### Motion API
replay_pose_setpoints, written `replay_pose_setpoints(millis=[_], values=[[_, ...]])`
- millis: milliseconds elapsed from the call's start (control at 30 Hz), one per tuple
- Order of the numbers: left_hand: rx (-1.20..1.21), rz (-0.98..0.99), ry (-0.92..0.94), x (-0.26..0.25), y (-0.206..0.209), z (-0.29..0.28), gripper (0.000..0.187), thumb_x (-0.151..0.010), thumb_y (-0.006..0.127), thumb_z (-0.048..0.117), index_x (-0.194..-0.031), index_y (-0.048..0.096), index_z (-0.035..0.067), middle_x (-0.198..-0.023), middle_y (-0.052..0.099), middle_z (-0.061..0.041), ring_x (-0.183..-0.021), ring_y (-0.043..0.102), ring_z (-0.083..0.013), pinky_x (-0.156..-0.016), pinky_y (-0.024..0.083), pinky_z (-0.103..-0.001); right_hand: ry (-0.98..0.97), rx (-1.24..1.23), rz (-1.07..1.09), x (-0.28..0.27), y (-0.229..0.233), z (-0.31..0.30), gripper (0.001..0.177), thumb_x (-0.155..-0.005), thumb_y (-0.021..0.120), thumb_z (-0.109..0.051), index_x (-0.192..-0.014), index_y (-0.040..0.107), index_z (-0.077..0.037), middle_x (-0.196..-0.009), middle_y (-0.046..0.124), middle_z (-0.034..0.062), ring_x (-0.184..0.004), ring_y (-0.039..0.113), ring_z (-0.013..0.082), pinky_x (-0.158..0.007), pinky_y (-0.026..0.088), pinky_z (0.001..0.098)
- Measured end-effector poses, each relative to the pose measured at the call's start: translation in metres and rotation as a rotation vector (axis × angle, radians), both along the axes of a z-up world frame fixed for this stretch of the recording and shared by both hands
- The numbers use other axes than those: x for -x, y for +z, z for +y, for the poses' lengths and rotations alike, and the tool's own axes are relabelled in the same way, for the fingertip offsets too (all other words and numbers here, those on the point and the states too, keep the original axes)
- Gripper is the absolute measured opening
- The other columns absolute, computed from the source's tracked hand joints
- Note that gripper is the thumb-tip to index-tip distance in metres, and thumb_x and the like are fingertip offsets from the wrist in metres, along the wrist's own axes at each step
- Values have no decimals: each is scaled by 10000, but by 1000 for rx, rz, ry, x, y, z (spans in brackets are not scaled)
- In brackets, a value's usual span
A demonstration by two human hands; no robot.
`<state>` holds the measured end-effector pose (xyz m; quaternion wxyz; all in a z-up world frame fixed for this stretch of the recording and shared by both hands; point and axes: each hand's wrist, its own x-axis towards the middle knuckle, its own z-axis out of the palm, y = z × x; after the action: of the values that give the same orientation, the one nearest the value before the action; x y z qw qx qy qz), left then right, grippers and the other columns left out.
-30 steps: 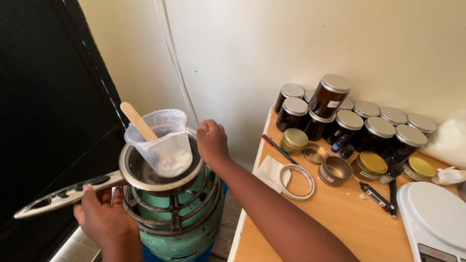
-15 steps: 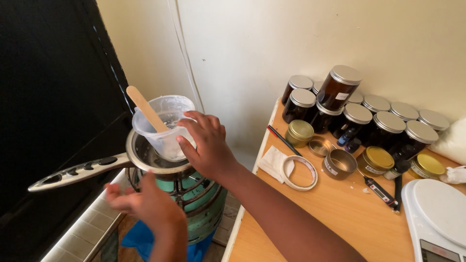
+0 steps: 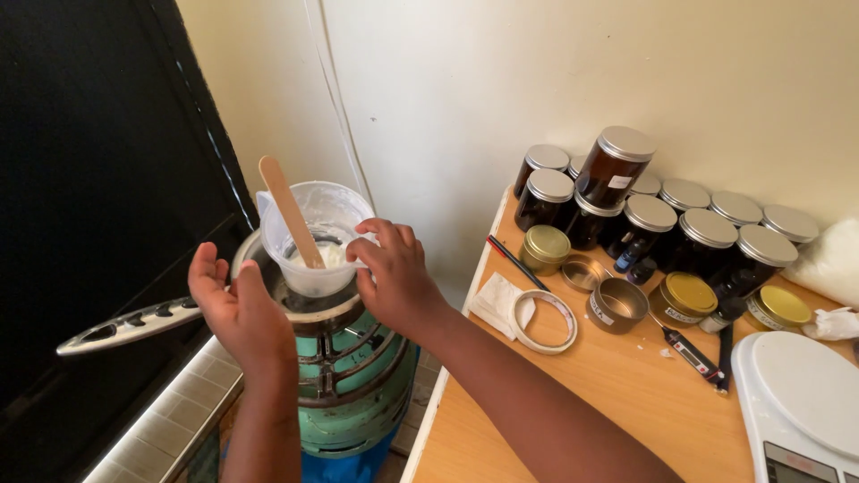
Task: Stirring solid wax or butter in a pitcher using a wooden stick over a double boiler on a gas stove to melt it.
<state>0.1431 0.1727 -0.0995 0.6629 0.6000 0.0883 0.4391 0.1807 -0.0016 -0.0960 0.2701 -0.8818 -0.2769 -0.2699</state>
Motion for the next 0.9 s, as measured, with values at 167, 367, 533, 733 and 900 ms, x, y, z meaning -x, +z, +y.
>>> replay_pose_setpoints(millis=[167, 367, 533, 733, 900], values=[[-74, 96, -47, -10, 17, 22, 527, -1100, 562, 89, -1606, 418, 115, -1569, 437, -138, -1500, 374, -264, -1284, 269, -410, 39, 102, -42, -16, 0, -13, 277, -916, 621, 18, -1054, 632, -221, -1392, 553, 33, -1259, 558, 361, -948, 508, 538], [-308, 273, -192, -15, 31, 30, 524, -1092, 549, 187, -1577, 485, 1, -1586, 486, -278, -1563, 359, -420, -1307, 251, -543, 31, 176, -47, -32, -1, -31, 294, -894, 584, 28, -1031, 609, -231, -1386, 552, -1, -1274, 556, 341, -960, 505, 508], [-506, 213, -137, -17, 18, 24, 434, -1111, 589, 177, -1474, 585, -62, -1455, 567, -299, -1465, 472, -486, -1238, 342, -589, 42, 151, 51, -26, 5, -36, 408, -830, 464, 65, -1067, 608, -234, -1411, 535, 16, -1298, 518, 360, -1015, 466, 528], [-569, 108, 25, -25, -14, 29, 363, -1141, 618, 171, -1454, 603, -12, -1390, 538, -209, -1369, 521, -467, -1208, 353, -591, 55, -66, 133, -20, 16, 6, 488, -753, 527, -39, -1194, 581, -240, -1375, 534, -5, -1304, 505, 331, -1023, 446, 547], [-610, 129, 77, -17, -28, 27, 378, -1131, 648, 328, -1427, 675, 94, -1333, 518, -168, -1295, 526, -451, -1189, 339, -557, 184, -239, 127, 9, 42, 60, 631, -952, 697, -482, -1511, 529, -241, -1458, 605, 28, -1373, 534, 362, -1085, 434, 620]])
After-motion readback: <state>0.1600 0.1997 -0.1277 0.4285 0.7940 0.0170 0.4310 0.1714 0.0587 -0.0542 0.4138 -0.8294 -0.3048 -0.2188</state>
